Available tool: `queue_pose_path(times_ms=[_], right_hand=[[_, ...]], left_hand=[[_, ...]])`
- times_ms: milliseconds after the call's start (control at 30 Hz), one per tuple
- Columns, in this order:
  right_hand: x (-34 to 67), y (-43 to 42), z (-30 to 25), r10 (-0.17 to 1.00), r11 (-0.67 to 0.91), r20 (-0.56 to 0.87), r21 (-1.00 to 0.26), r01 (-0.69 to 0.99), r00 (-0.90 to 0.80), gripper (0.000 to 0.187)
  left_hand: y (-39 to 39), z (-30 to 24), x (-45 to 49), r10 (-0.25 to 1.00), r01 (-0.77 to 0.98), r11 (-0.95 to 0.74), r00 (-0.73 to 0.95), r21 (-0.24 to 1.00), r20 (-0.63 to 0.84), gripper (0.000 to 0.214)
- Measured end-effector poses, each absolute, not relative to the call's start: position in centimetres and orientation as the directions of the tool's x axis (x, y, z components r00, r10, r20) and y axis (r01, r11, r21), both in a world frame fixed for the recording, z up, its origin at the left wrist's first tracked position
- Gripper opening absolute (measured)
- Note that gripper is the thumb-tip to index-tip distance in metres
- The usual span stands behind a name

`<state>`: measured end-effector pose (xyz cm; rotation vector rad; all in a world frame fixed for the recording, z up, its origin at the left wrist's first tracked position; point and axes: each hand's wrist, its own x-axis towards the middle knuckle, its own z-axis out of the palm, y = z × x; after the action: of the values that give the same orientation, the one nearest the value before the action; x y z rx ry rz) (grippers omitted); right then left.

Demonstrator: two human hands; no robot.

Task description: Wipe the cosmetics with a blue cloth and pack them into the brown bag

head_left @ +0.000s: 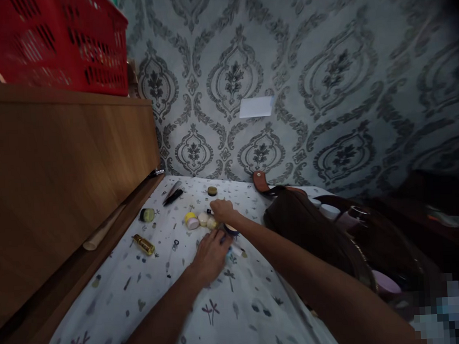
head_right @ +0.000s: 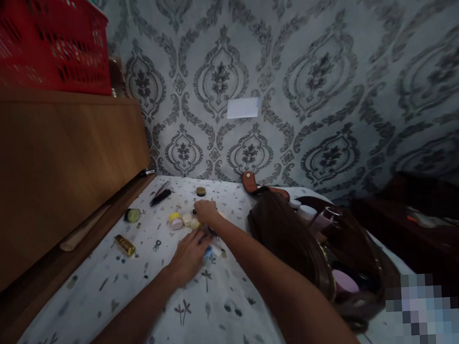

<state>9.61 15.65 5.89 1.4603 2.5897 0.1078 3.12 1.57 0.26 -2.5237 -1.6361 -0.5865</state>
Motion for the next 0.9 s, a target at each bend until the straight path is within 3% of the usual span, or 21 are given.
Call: queue_pose_path(times_ms=[200,300,433,633,800,900], right_hand=[[9.3,14.8,6.5,0.818,0.571,0.017,0.106,0.814,-0.575,0.034],[9.4,13.9,6.7,0.776,0.625,0.067,0.052,0.779,-0.627,0.024],[9.8,12.8,5.8,0.701,0.713,0.079,-0.046,0.7,-0.709,0.029],[10.8,11.5,4.0,0.676,0.736,0.209,-0.167,0.656,-0.706,0.043],[12.1,8.2,2.8,0.687,0.723,0.364,-0.249,0.645,-0.629,0.04],[13.2,5.4,1.7,0.617,0.783,0.505,-0.316,0.535,-0.604,0.035]], left_hand=[[2.1,1.7,0.8,0.884,0.932,-0.236,0.088,0.276,0.459,0.024],[3.6,3.6,-2.4,0.87,0.943,-0.002,-0.163,0.332,0.466,0.027],[6.8,6.0,-7.0,0.808,0.911,0.253,-0.384,0.326,0.447,0.03],[10.0,6.3,-10.5,0.87,0.925,0.347,-0.378,0.153,0.315,0.027],[9.7,6.0,-11.0,0.922,0.955,0.295,-0.292,0.028,0.253,0.037],[8.9,6.6,-10.4,0.937,0.966,0.258,-0.241,-0.035,0.252,0.041]])
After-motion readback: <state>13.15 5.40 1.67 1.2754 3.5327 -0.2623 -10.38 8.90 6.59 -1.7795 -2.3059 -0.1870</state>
